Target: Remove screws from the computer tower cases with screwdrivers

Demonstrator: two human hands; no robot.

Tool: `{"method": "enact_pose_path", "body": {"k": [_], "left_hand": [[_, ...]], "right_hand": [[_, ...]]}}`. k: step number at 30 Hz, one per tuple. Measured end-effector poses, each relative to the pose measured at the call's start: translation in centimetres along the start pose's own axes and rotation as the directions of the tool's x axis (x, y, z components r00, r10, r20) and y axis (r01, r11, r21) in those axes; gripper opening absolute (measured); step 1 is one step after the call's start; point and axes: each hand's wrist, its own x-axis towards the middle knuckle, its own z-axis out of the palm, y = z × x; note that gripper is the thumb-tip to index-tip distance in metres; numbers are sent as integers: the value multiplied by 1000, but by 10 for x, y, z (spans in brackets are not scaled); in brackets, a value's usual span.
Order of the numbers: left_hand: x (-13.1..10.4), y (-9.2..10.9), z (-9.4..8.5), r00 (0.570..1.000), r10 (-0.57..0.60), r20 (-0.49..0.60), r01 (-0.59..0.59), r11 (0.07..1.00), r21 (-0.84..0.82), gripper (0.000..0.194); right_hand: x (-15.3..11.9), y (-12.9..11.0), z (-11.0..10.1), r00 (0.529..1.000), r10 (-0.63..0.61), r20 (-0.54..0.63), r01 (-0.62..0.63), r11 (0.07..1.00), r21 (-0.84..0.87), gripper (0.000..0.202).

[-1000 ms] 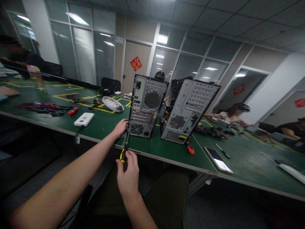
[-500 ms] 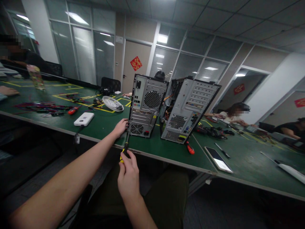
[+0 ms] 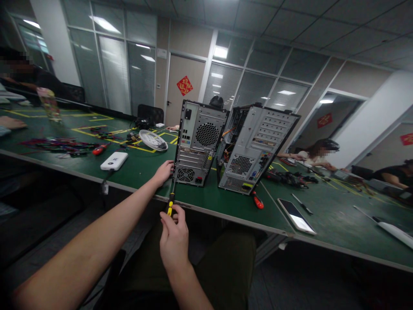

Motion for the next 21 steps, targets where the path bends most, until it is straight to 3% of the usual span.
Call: {"method": "enact_pose_path", "body": {"k": [11, 21], "left_hand": [[2, -2, 0, 1000, 3, -3, -3, 1000, -2, 40], [0, 1, 0, 1000, 1, -17, -1, 1000, 14, 39]], "right_hand": [[-3, -1, -4, 1000, -10, -1, 10, 1000, -3, 46], [-1, 0, 1, 993, 55, -106, -55, 998, 2, 30]]}}
